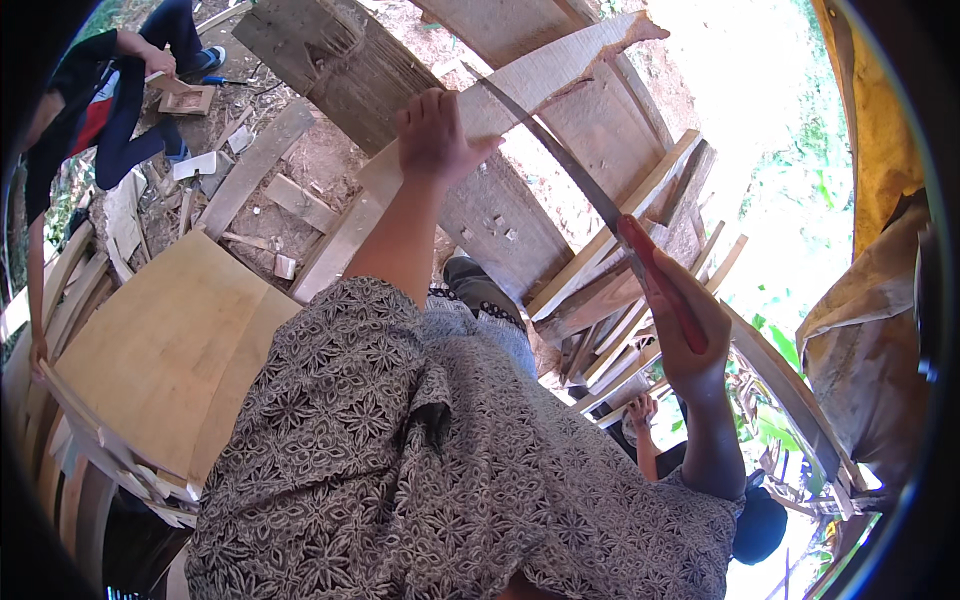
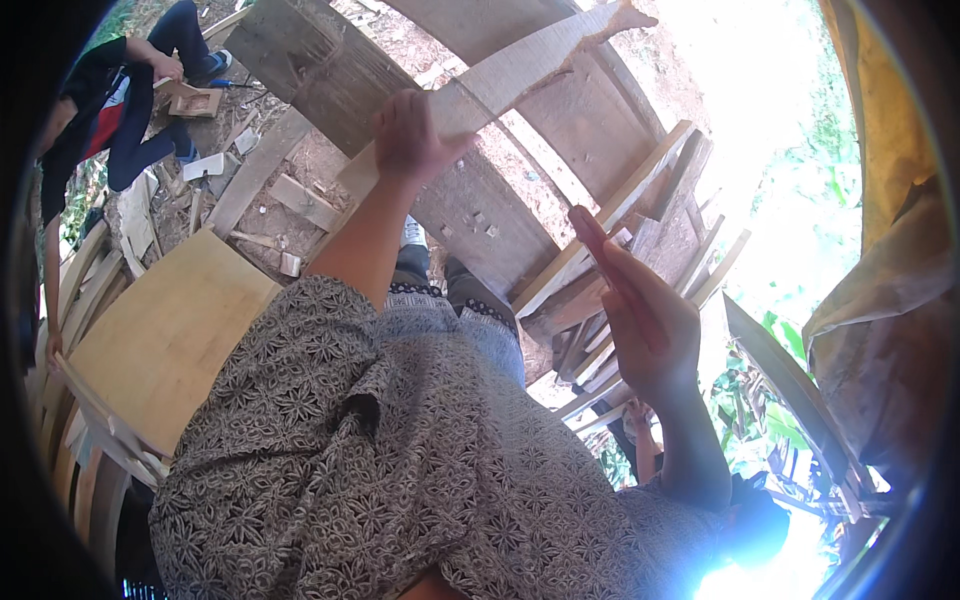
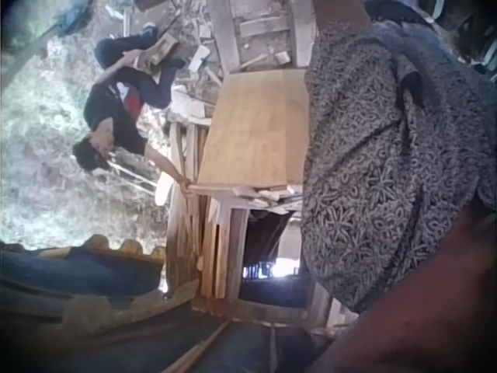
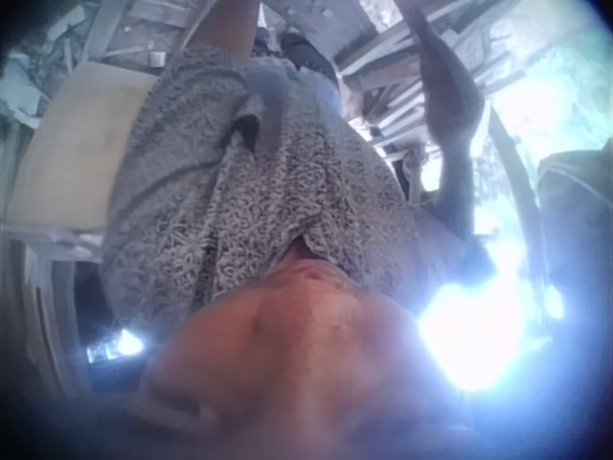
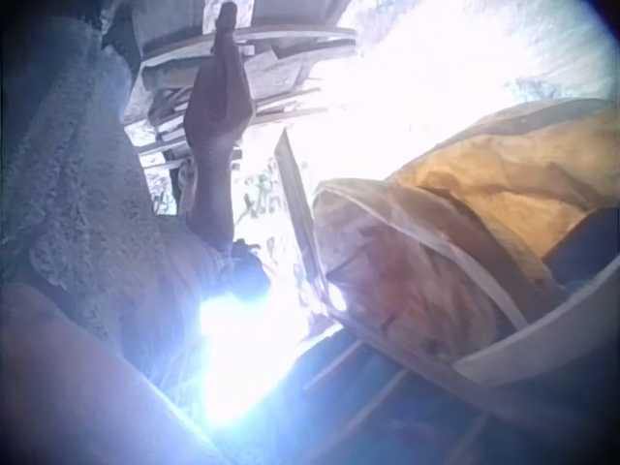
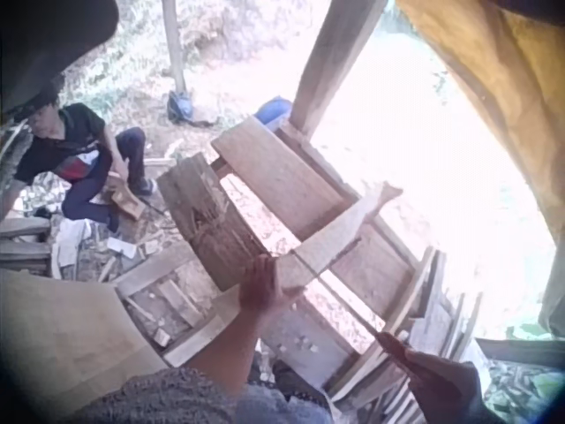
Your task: The person uses a hand saw to cut a piece of wood that is clamped to a wooden workbench. They hold the wood steady with their left hand while sawing with their right hand. The person pauses briefly to inspect the cut before continuing to saw through the wood.
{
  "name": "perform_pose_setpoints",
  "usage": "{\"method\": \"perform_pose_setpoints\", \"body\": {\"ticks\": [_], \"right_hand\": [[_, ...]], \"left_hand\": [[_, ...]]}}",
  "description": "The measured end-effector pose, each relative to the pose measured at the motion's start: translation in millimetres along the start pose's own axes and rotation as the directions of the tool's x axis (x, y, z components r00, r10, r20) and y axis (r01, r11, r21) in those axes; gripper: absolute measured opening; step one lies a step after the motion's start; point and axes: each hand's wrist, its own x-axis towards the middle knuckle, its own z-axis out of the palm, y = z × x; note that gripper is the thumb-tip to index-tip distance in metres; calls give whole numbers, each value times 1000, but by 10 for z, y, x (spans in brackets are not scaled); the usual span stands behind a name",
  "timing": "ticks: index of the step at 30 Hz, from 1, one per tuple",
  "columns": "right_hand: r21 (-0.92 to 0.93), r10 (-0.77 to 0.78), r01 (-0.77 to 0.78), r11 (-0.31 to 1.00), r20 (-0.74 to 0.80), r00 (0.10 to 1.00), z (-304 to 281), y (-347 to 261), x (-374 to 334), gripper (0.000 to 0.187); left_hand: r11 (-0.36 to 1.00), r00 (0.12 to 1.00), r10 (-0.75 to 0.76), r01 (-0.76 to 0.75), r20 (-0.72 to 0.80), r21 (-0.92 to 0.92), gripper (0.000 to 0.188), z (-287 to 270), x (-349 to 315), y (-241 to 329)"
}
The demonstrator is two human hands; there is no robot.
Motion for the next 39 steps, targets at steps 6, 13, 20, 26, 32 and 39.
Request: {"method": "perform_pose_setpoints", "body": {"ticks": [6,13,20,26,32,39], "right_hand": [[122,-3,-3,993,51,999,349,127,706,43],[185,-163,179,966,-99,982,1278,851,2518,38],[191,-311,365,911,-261,914,1441,1251,2257,36],[357,-328,409,840,-267,906,1386,1318,2273,34],[91,-265,328,940,-411,873,1429,1029,2624,23],[-18,-159,159,987,-212,964,1362,757,2689,24]], "left_hand": [[999,999,-34,34,27,-35,82,-62,3,68],[993,997,-39,45,60,-108,80,-72,55,143],[992,989,-113,107,92,61,86,-101,-13,125],[986,991,-104,91,85,138,88,3,-71,155],[987,996,-85,87,-18,133,82,187,-20,132],[986,995,28,-11,-95,167,83,213,-4,126]]}}
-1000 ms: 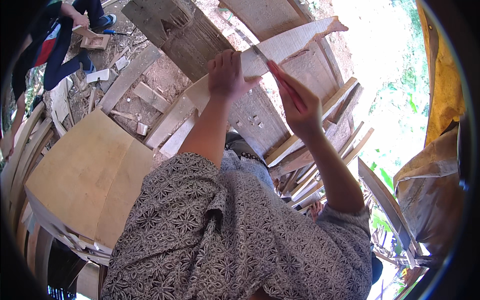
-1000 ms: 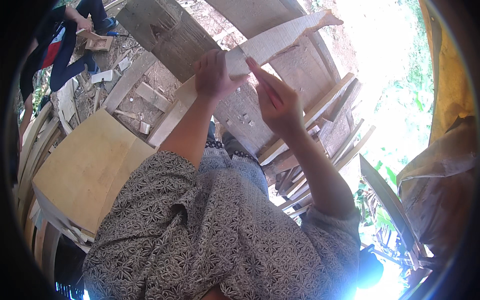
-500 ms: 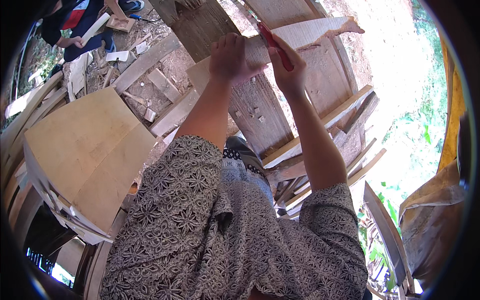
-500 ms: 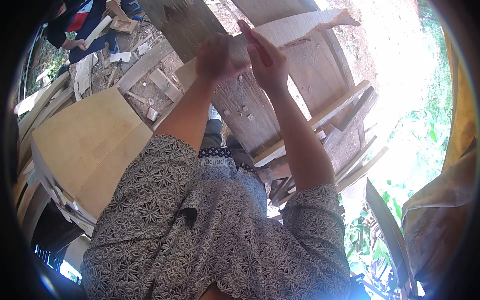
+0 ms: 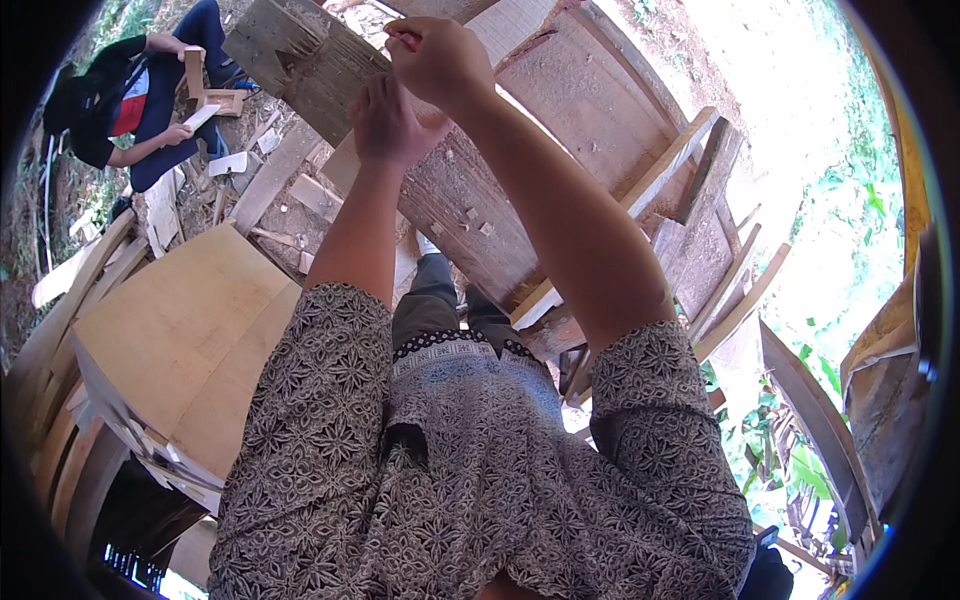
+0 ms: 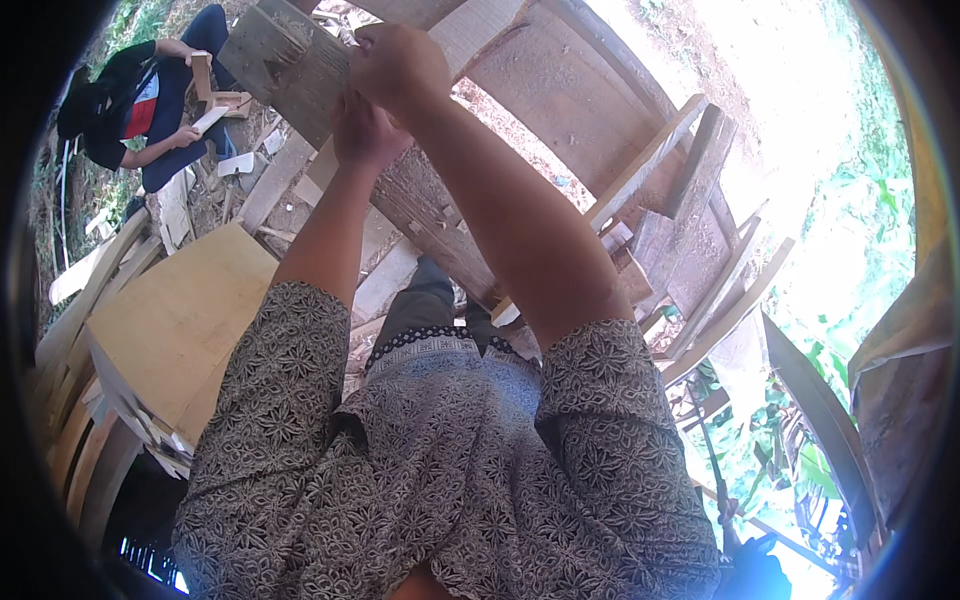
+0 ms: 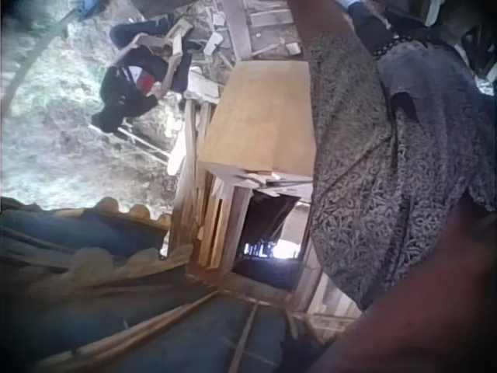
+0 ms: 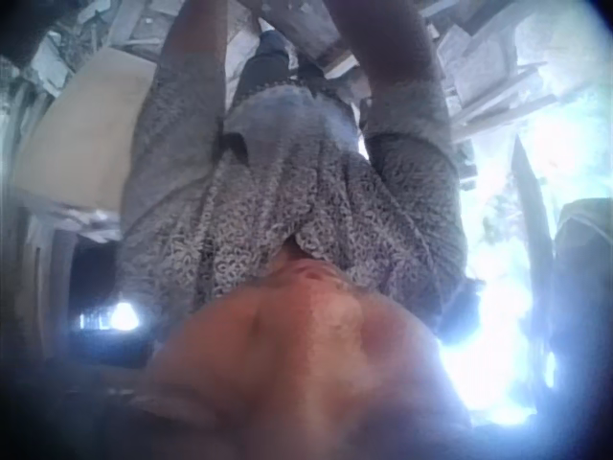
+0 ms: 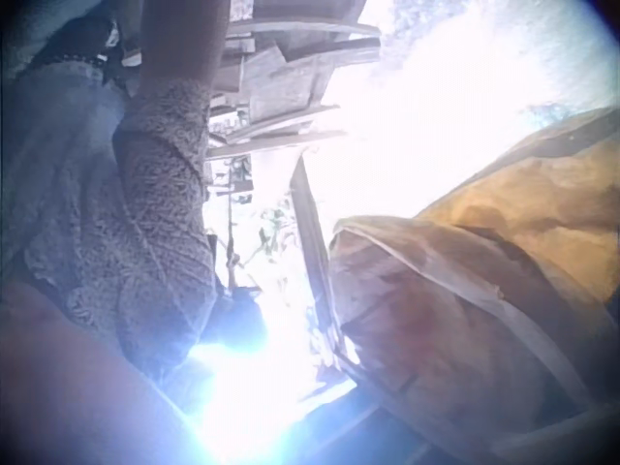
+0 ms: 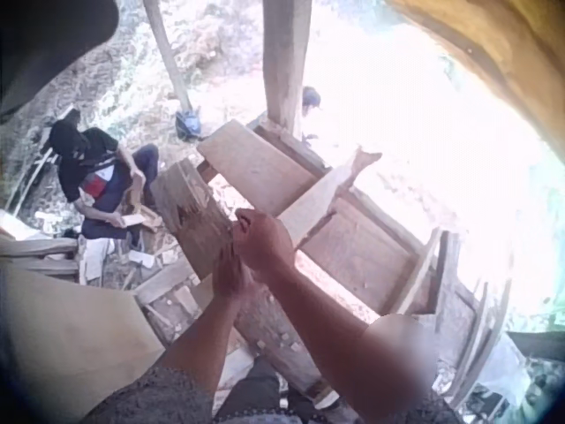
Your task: The person uses a hand saw to cut a piece of wood that is clamped to a wooden workbench. They hold the wood steady with their left hand while sawing with their right hand. The person pauses briefly to inspect the cut before continuing to saw through the wood.
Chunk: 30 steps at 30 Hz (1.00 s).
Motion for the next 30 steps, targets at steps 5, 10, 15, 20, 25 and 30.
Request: {"method": "perform_pose_setpoints", "body": {"ticks": [5,10,15,20,25,30], "right_hand": [[-125,96,-94,988,15,995,95,-274,210,25],[-131,170,-169,977,-7,985,25,-267,254,26],[127,-4,3,992,7,1000,-158,93,-82,27],[325,-35,77,943,-131,991,-58,351,-382,30],[277,6,6,961,-42,999,-52,132,-245,28],[159,-49,49,986,-1,999,72,-41,204,31]], "left_hand": [[995,996,85,-86,16,53,92,61,8,-88],[999,997,38,-37,73,-15,90,90,27,-29],[998,995,-54,56,84,-26,77,-94,29,7],[996,993,-79,82,89,-33,68,-39,95,37],[995,994,-84,87,67,-53,74,-131,64,19],[995,998,-64,65,8,-79,86,-132,56,-27]]}}
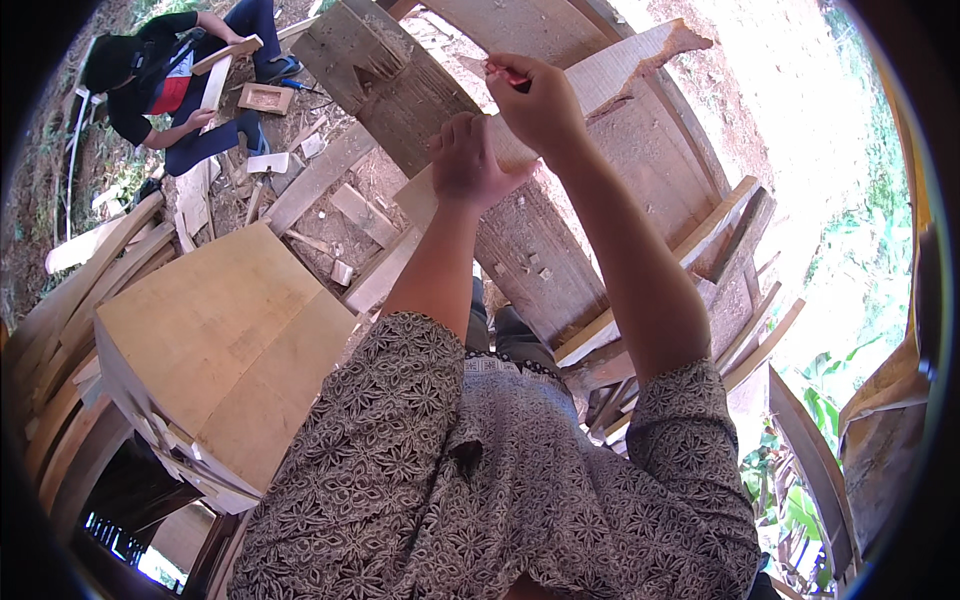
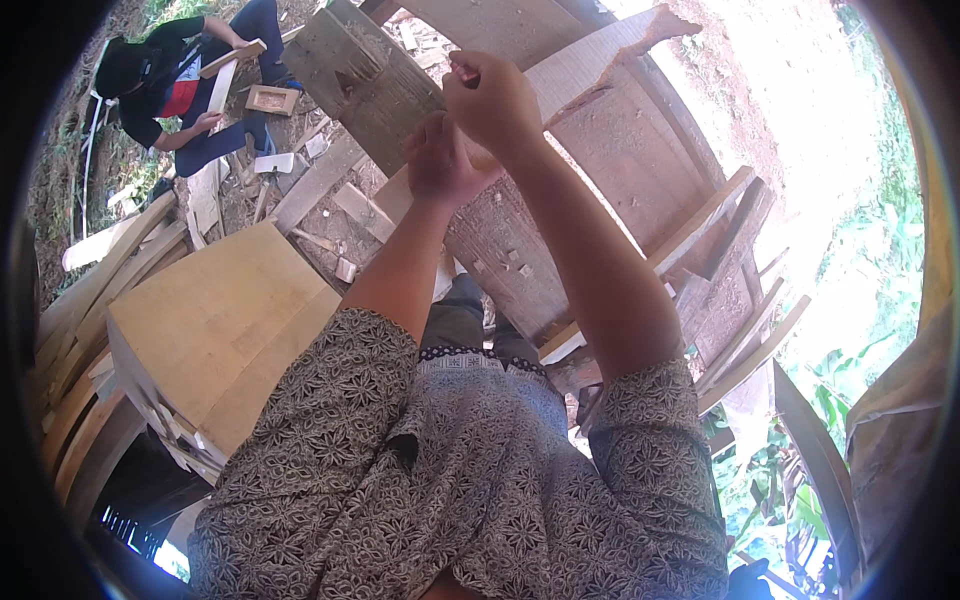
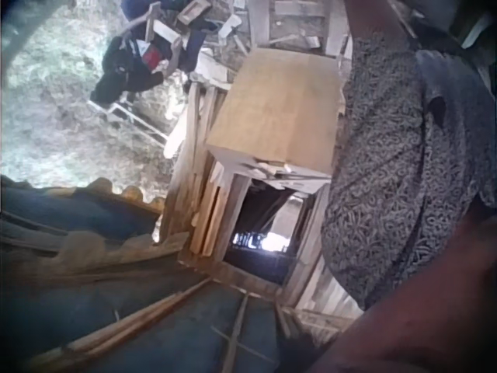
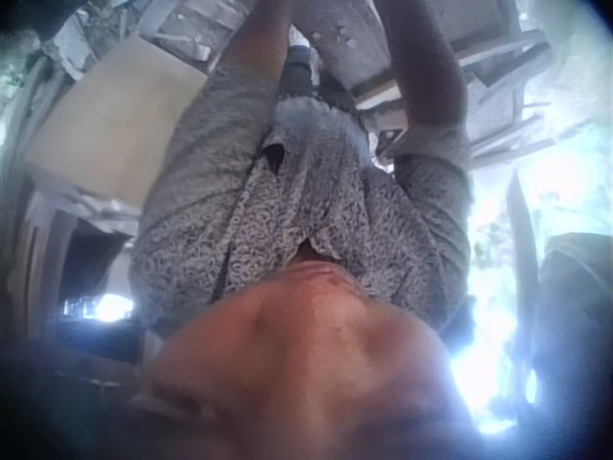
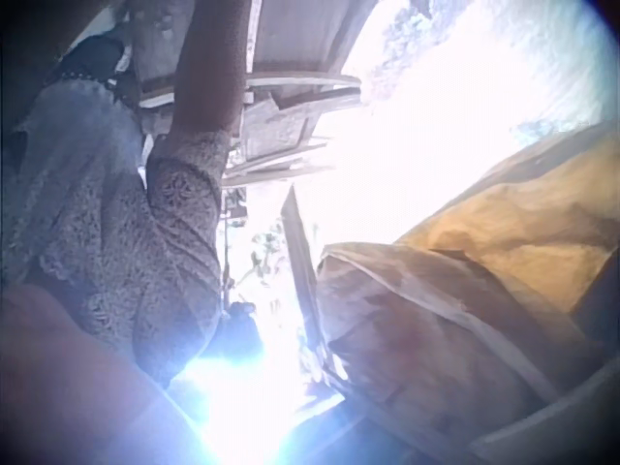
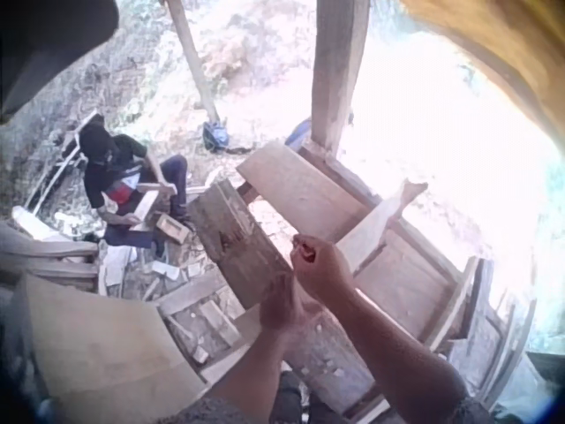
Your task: The person uses a hand saw to cut a piece of wood that is clamped to a wooden workbench. They hold the wood steady with their left hand while sawing with their right hand. The person pauses briefly to inspect the cut before continuing to saw through the wood.
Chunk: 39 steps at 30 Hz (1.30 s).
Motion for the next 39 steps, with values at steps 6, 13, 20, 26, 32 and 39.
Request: {"method": "perform_pose_setpoints", "body": {"ticks": [6,13,20,26,32,39], "right_hand": [[56,133,-135,989,35,990,465,-76,568,33],[14,37,-36,999,-32,999,451,-26,628,31],[100,76,-70,993,-52,996,-1015,-765,-608,38],[127,205,-204,971,3,979,-1437,-827,-1561,36],[122,60,-65,990,48,997,-1601,-721,-1781,38],[120,93,-102,988,77,993,-1669,-543,-2065,38]], "left_hand": [[999,998,-45,46,37,-20,89,-163,21,-103],[995,990,-72,80,122,-61,88,-137,71,-33],[990,987,-89,103,135,-94,92,-87,59,-49],[995,995,-25,33,94,-90,92,1,29,-68],[1000,999,16,-15,39,-25,87,52,-2,-43],[999,999,44,-44,30,-2,85,107,-52,-55]]}}
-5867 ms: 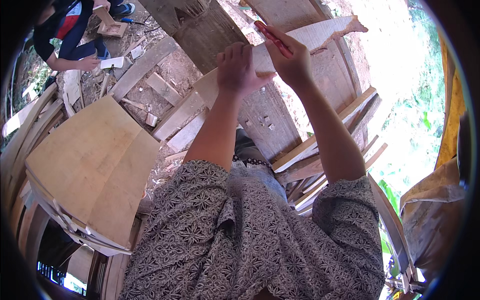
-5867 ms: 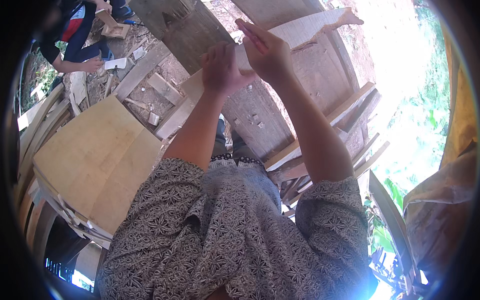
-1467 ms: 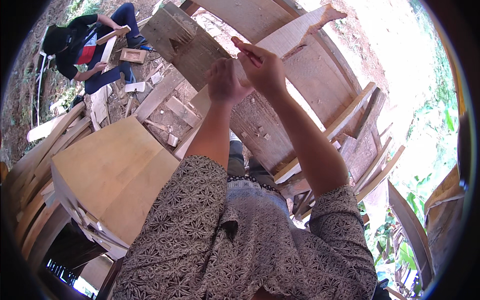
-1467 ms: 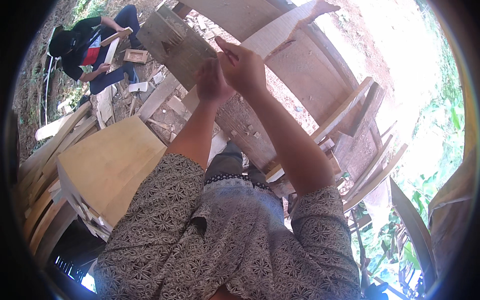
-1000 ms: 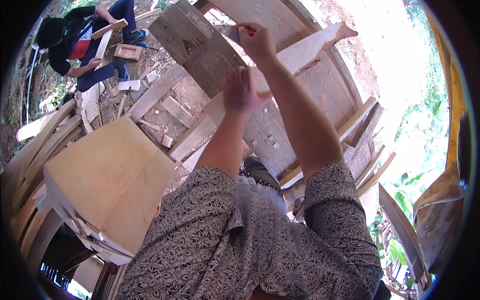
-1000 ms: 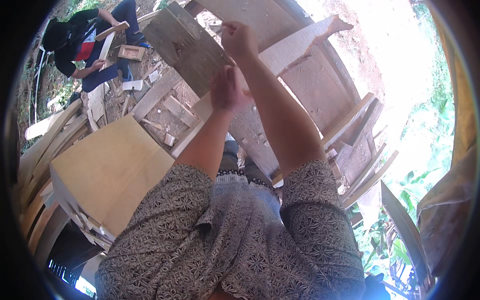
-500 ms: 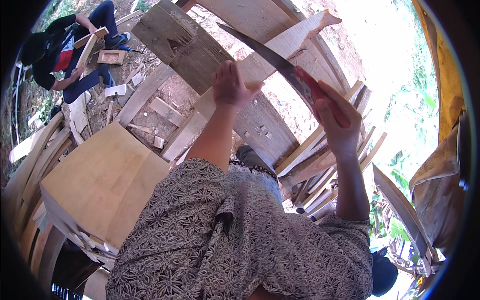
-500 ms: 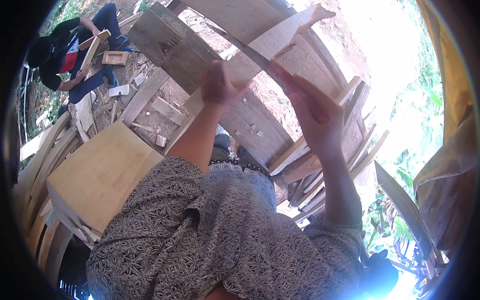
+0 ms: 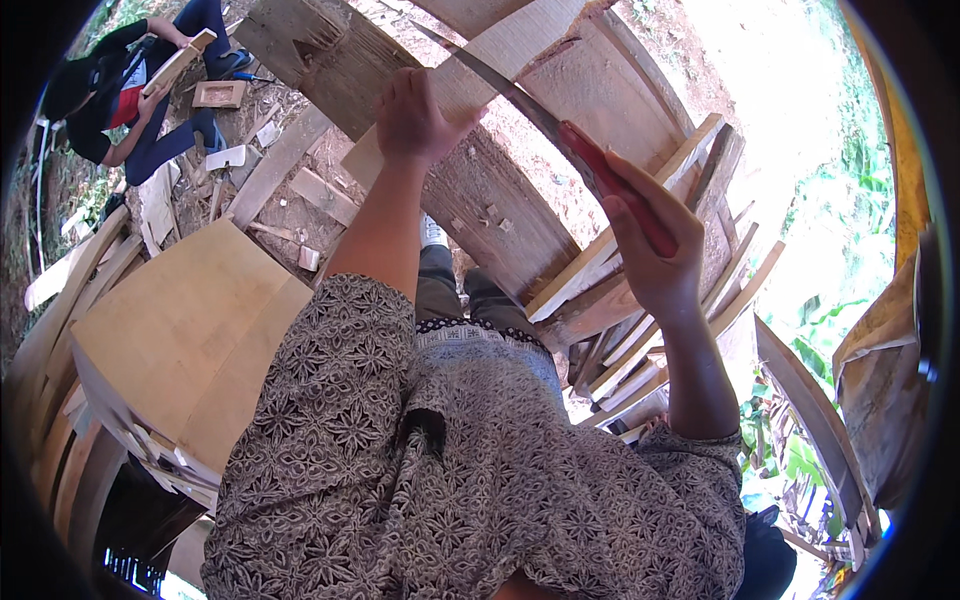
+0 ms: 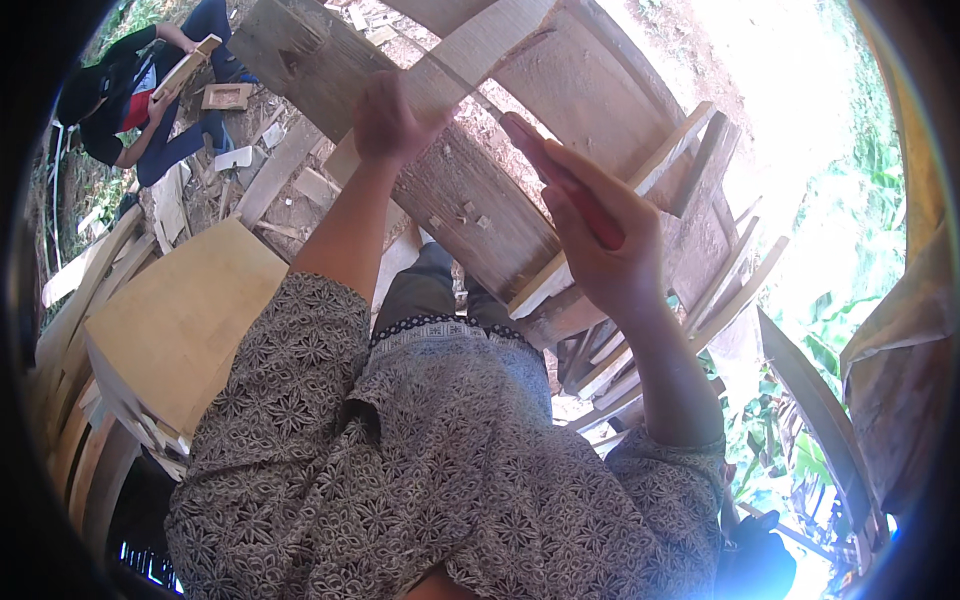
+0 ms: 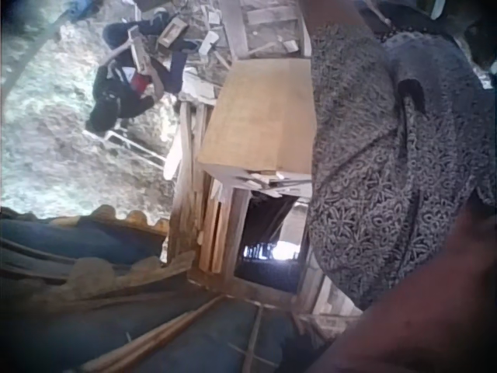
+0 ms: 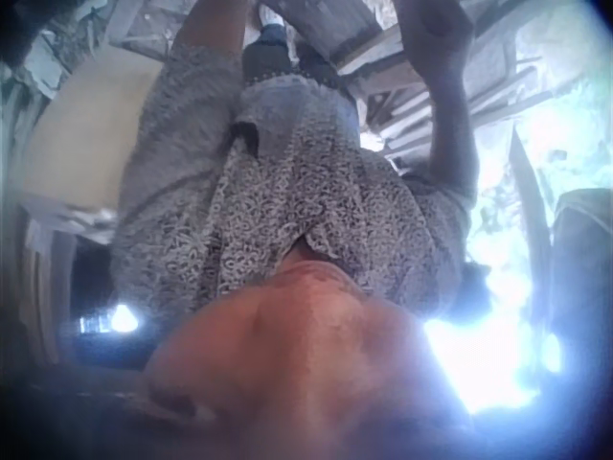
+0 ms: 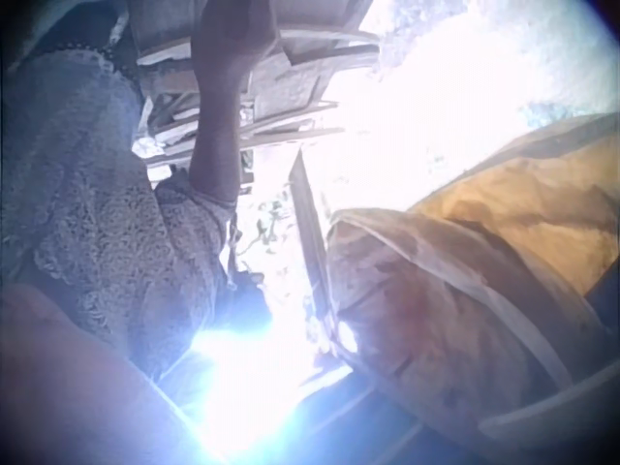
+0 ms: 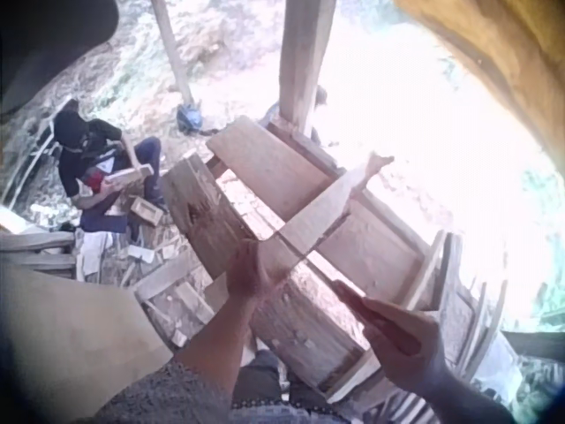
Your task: The person uses a hand saw to cut a piece of wood that is clamped to a wooden workbench. They hold the wood steady with their left hand while sawing with their right hand. The person pauses briefly to inspect the cut before continuing to saw through the wood.
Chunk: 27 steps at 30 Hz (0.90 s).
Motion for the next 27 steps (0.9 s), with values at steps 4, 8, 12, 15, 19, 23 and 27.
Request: {"method": "perform_pose_setpoints", "body": {"ticks": [4,8,12,15,19,23,27], "right_hand": [[-57,7,-5,998,46,999,-105,105,-222,39],[-83,-37,43,996,77,996,-299,156,-411,43],[-122,-8,25,992,139,990,-543,15,-598,48],[-230,-24,70,971,194,981,-651,-229,-578,47],[-104,-122,148,984,217,968,-506,-307,-280,44],[-80,-21,35,996,180,983,53,-89,293,38],[-31,-138,139,990,16,990,705,528,1396,33]], "left_hand": [[1000,1000,16,-16,-13,11,85,49,2,0],[999,998,31,-28,-60,39,85,102,-31,-60],[999,998,18,-16,-65,33,86,84,-38,-83],[999,996,20,-18,-91,27,84,10,-25,1],[999,999,-1,-1,-35,-49,72,76,-48,-207],[999,998,24,-26,-61,-45,48,5,-13,-68],[996,1000,-4,3,-11,-84,48,27,76,20]]}}
